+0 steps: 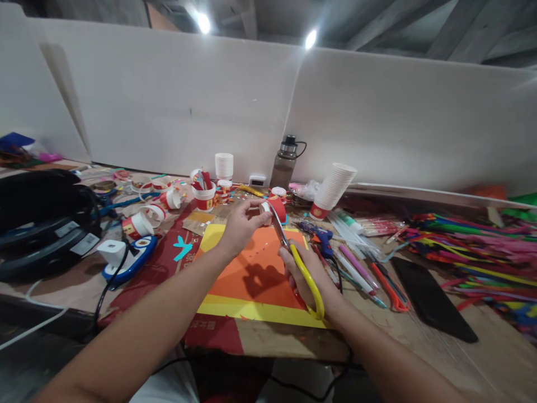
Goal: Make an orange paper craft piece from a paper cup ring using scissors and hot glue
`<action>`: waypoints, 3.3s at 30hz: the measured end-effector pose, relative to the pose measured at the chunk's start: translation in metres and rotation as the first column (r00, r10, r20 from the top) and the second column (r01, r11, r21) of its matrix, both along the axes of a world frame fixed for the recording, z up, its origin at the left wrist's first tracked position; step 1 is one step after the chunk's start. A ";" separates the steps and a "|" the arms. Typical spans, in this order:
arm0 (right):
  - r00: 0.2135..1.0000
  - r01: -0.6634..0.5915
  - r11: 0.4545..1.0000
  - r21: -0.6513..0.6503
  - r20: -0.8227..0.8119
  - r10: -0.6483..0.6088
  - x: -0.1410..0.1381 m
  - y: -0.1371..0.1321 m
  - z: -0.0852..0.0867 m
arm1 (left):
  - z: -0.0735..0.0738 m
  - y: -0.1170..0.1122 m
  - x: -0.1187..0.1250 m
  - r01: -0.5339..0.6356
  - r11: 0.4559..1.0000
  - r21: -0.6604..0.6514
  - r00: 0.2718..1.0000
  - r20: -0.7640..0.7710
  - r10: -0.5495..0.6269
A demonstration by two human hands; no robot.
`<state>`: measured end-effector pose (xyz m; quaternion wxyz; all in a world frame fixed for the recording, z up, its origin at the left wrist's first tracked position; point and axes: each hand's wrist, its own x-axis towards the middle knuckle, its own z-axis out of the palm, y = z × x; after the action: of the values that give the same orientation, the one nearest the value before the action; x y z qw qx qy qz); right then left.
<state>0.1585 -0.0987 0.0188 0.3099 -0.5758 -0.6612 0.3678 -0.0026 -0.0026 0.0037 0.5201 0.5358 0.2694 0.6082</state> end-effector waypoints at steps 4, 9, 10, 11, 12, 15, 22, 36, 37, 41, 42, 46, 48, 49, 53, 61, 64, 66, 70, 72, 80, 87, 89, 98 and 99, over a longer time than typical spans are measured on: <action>1.000 0.013 1.000 0.014 -0.001 -0.013 0.000 -0.001 -0.003 | 0.001 -0.001 0.000 -0.014 1.000 -0.001 1.000 -0.008 0.014; 0.998 -0.005 1.000 0.031 0.068 0.003 -0.001 0.004 -0.004 | 0.001 -0.001 -0.002 -0.039 0.999 -0.019 0.999 -0.034 0.039; 0.997 -0.007 0.999 0.037 0.081 0.004 -0.001 0.005 -0.003 | 0.001 0.000 -0.002 -0.043 0.999 -0.027 0.998 -0.043 0.042; 0.996 -0.011 0.999 0.037 0.087 0.008 -0.001 0.006 -0.003 | 0.001 0.000 -0.002 -0.048 0.998 -0.032 0.998 -0.052 0.046; 0.996 -0.014 0.999 0.036 0.087 0.011 -0.001 0.006 -0.002 | 0.001 0.000 -0.002 -0.056 0.998 -0.034 0.997 -0.061 0.054; 0.998 -0.035 0.999 0.008 0.050 0.035 0.000 0.004 -0.003 | 0.000 0.001 -0.002 -0.067 0.997 -0.035 0.995 -0.079 0.064; 0.997 -0.015 0.999 -0.034 -0.082 0.012 0.005 0.005 -0.016 | 0.000 0.001 -0.002 -0.030 0.991 -0.131 0.999 -0.035 0.026; 0.992 -0.023 0.992 0.122 0.128 0.008 0.012 0.008 -0.009 | 0.004 -0.002 -0.003 -0.145 0.989 -0.041 0.965 -0.228 0.132; 0.991 -0.029 0.994 0.110 0.134 0.014 0.013 0.008 -0.008 | 0.004 -0.002 -0.004 -0.154 0.987 -0.035 0.962 -0.234 0.142; 0.993 -0.060 0.998 0.037 0.102 0.056 0.013 0.005 -0.004 | 0.005 0.001 -0.007 -0.180 0.983 -0.039 0.961 -0.219 0.168; 0.994 -0.066 0.998 0.018 0.085 0.065 0.013 0.004 -0.003 | 0.005 0.002 -0.007 -0.177 0.983 -0.043 0.965 -0.206 0.165; 0.996 -0.085 0.996 -0.020 -0.006 0.085 0.013 0.001 -0.003 | 0.005 0.000 -0.005 -0.108 0.992 -0.065 0.981 -0.170 0.096; 0.995 -0.088 0.996 -0.032 -0.054 0.086 0.013 0.000 -0.004 | 0.006 -0.002 -0.004 -0.063 0.994 -0.084 0.987 -0.154 0.050; 0.994 -0.086 0.996 -0.037 -0.072 0.083 0.012 0.000 -0.005 | 0.006 -0.003 -0.003 -0.048 0.995 -0.092 0.989 -0.145 0.035; 0.990 -0.092 0.995 -0.029 -0.113 0.088 0.011 0.000 -0.008 | 0.007 -0.004 -0.002 -0.029 0.992 -0.127 0.996 -0.087 0.018; 0.986 -0.130 0.991 -0.017 -0.106 0.127 0.013 0.000 -0.010 | 0.002 -0.001 -0.003 -0.036 0.995 -0.095 0.994 -0.108 0.026; 0.985 -0.145 0.989 0.002 -0.094 0.144 0.014 0.000 -0.009 | 0.002 -0.003 -0.003 -0.053 0.997 -0.053 0.986 -0.163 0.044; 0.984 -0.157 0.988 0.005 -0.082 0.157 0.015 0.000 -0.010 | 0.003 -0.004 -0.003 -0.080 0.997 -0.012 0.973 -0.217 0.076; 0.985 -0.134 0.991 0.022 -0.103 0.136 0.015 0.001 -0.013 | 0.003 -0.005 -0.004 -0.146 0.983 0.107 0.931 -0.321 0.174; 0.988 -0.110 0.994 0.024 -0.103 0.112 0.014 0.001 -0.014 | 0.002 -0.006 -0.003 -0.169 0.974 0.152 0.914 -0.346 0.213; 0.995 -0.062 0.996 -0.066 -0.083 0.057 0.013 0.002 -0.011 | 0.001 -0.010 0.000 -0.178 0.977 0.120 0.901 -0.380 0.211; 0.999 -0.035 0.996 -0.079 0.010 0.036 0.012 0.000 -0.001 | 0.005 -0.010 -0.002 -0.155 0.985 0.071 0.912 -0.372 0.171; 0.999 -0.048 0.996 -0.069 0.009 0.049 0.013 0.000 0.000 | 0.006 -0.010 -0.002 -0.166 0.983 0.081 0.899 -0.397 0.185; 0.995 -0.081 0.995 -0.056 -0.061 0.077 0.015 0.004 -0.011 | 0.006 -0.004 -0.006 -0.170 0.981 0.098 0.859 -0.473 0.196; 0.994 -0.090 0.995 -0.042 -0.059 0.088 0.015 0.004 -0.012 | 0.006 -0.004 -0.006 -0.169 0.980 0.102 0.858 -0.475 0.198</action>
<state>0.1732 -0.0943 0.0073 0.2990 -0.5418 -0.6688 0.4121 -0.0090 -0.0066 0.0093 0.3607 0.6568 0.4230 0.5095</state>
